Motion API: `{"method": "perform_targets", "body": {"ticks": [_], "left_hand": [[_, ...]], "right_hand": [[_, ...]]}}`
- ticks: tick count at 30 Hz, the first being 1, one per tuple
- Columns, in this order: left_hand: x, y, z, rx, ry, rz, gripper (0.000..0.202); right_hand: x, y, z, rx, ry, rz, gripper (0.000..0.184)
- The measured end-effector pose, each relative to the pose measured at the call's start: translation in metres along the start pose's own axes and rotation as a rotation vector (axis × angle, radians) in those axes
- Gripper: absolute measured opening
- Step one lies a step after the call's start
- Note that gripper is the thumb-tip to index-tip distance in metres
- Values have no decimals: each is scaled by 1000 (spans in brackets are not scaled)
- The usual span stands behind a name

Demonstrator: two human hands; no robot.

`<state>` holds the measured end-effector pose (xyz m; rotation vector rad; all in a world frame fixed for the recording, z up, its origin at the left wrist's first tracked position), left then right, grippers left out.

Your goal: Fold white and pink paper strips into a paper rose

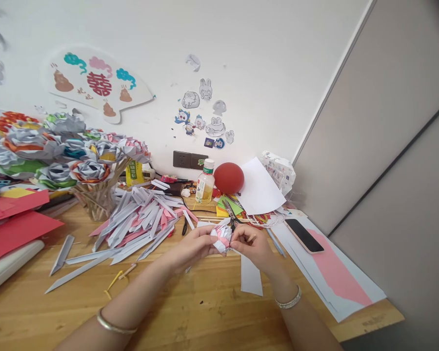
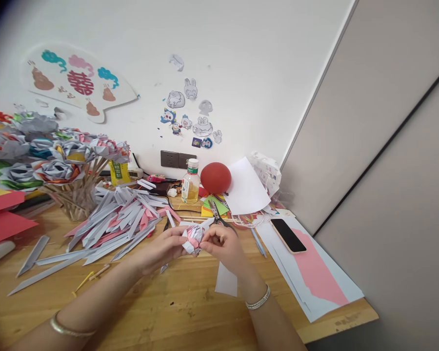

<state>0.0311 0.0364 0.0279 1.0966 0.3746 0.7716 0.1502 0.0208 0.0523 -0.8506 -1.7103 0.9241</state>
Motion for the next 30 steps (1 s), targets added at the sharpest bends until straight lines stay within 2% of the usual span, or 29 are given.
{"method": "perform_targets", "body": {"ticks": [5, 12, 19, 23, 30], "left_hand": [[0, -2, -1, 30, -10, -7, 21], [0, 0, -1, 20, -12, 3, 17], [0, 0, 0, 8, 24, -20, 16], [0, -1, 1, -52, -8, -21, 15], [0, -3, -2, -154, 9, -32, 17]], "right_hand": [[1, 2, 2, 103, -40, 80, 24], [1, 10, 3, 135, -6, 147, 21], [1, 10, 2, 68, 10, 132, 22], [1, 6, 3, 98, 9, 89, 23], [0, 4, -6, 58, 163, 60, 20]]}}
Point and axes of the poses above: each hand's wrist, its own x-axis towards the middle knuckle, its own z-axis out of the palm, y = z × x, the point moved 6 cm from there along x, towards the middle knuckle, and after that the axes turned 4 degrees about x, right-handed, at the moved point
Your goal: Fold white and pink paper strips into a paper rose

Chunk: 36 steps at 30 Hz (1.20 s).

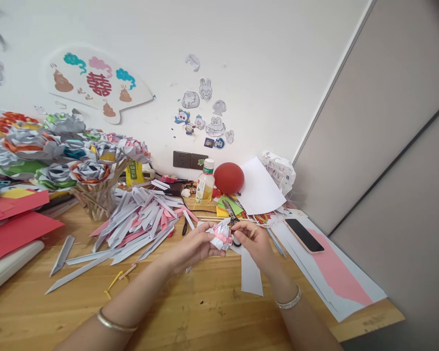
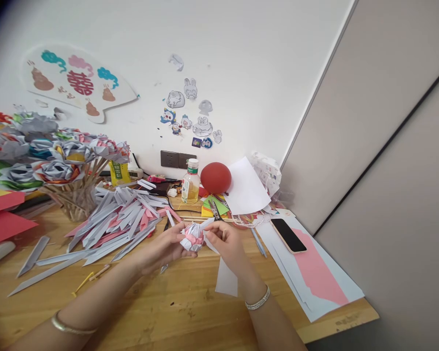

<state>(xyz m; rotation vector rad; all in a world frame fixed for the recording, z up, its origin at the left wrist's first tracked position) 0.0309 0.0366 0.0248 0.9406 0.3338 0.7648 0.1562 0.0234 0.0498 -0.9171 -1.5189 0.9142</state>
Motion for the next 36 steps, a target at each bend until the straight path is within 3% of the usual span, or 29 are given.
{"method": "perform_targets", "body": {"ticks": [4, 10, 25, 30, 36], "left_hand": [[-1, 3, 1, 24, 40, -2, 19], [3, 3, -2, 32, 95, 38, 14], [6, -5, -5, 32, 99, 9, 19], [4, -2, -2, 78, 65, 23, 23], [4, -2, -2, 90, 85, 0, 23]], "right_hand": [[0, 3, -1, -95, 2, -67, 17], [-2, -12, -5, -343, 116, -261, 8], [-4, -19, 3, -467, -9, -418, 11], [-3, -17, 4, -363, -112, -289, 10], [0, -15, 3, -282, -131, -156, 13]]}}
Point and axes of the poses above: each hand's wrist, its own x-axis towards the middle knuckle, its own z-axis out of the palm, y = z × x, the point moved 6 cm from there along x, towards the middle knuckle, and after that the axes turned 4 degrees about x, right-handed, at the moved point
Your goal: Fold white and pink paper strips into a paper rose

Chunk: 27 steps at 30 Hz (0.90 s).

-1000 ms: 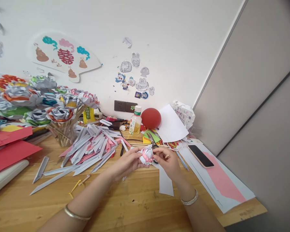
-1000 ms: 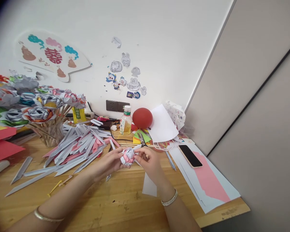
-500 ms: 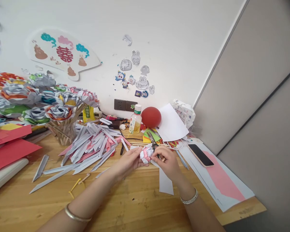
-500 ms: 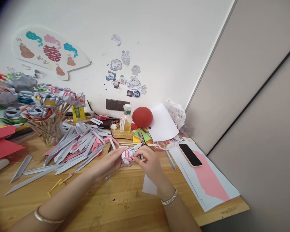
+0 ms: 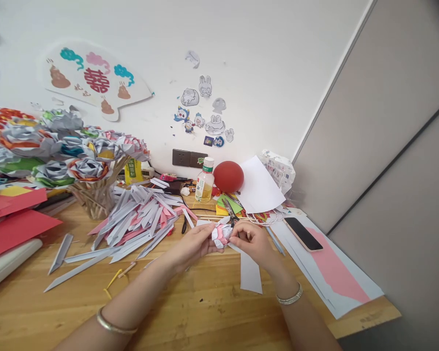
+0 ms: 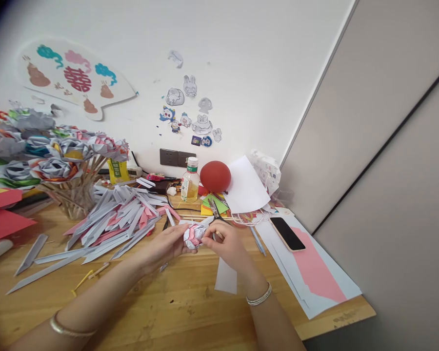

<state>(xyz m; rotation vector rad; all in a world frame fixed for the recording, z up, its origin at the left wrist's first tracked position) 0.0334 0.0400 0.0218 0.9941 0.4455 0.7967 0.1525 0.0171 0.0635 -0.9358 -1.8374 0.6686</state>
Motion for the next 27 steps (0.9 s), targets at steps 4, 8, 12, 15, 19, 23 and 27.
{"method": "perform_targets", "body": {"ticks": [4, 8, 12, 15, 19, 23, 27], "left_hand": [[0, 0, 0, 1, -6, 2, 22], [-2, 3, 2, 3, 9, -5, 21], [-3, 6, 5, -2, -6, 15, 19], [-3, 6, 4, 10, -8, 13, 19], [-3, 4, 2, 18, 8, 3, 20], [-3, 5, 1, 21, 23, 4, 19], [-2, 4, -1, 26, 20, 5, 20]], "right_hand": [[1, 0, -1, 27, -8, 5, 16], [1, -1, 0, 27, -15, 7, 17], [1, 0, 0, -10, 17, 4, 12], [0, 1, 1, -62, 25, -33, 12], [-1, 2, 4, -98, -24, -61, 13], [-1, 3, 4, -117, -38, -50, 12], [0, 3, 5, -126, -49, -32, 12]]}}
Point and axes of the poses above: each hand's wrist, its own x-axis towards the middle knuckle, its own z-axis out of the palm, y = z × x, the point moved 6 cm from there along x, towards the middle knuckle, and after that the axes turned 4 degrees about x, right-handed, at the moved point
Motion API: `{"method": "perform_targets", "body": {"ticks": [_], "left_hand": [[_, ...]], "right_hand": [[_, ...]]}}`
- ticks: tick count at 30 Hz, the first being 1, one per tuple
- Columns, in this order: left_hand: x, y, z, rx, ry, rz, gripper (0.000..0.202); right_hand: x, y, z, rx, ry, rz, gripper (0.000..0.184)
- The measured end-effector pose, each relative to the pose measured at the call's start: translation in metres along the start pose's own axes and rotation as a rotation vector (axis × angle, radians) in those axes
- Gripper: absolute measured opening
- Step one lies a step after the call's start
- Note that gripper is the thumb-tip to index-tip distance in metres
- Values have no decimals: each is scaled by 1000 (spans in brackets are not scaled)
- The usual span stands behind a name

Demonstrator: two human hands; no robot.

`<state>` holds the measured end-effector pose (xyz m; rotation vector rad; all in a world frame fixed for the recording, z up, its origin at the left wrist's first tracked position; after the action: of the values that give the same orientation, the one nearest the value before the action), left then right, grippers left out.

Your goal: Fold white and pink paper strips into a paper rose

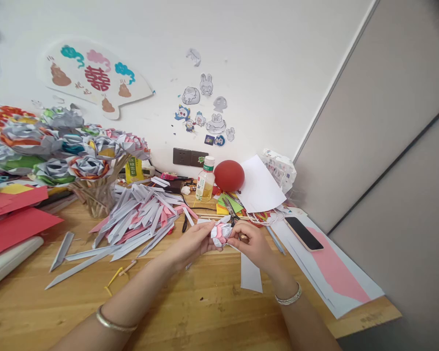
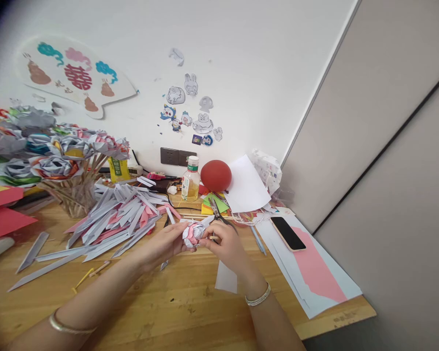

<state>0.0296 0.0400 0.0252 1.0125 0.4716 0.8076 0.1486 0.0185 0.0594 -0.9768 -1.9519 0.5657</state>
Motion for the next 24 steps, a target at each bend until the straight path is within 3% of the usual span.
{"method": "perform_targets", "body": {"ticks": [16, 20, 24], "left_hand": [[3, -3, -4, -4, -11, 7, 22], [4, -5, -6, -10, -7, -10, 26], [4, -4, -4, 15, -13, -31, 30]], "right_hand": [[-1, 5, 1, 128, 16, 46, 14], [-2, 9, -4, 312, 94, 37, 15], [-2, 12, -5, 314, 148, 62, 11]]}}
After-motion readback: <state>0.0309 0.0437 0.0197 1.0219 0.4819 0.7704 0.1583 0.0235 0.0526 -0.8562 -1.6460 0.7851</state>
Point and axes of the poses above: each hand's wrist, its own x-axis towards the middle knuckle, its own z-axis out of the palm, y = z × x, the point moved 6 cm from there along x, towards the middle knuckle, and after that the axes turned 4 degrees about x, right-handed, at the moved point
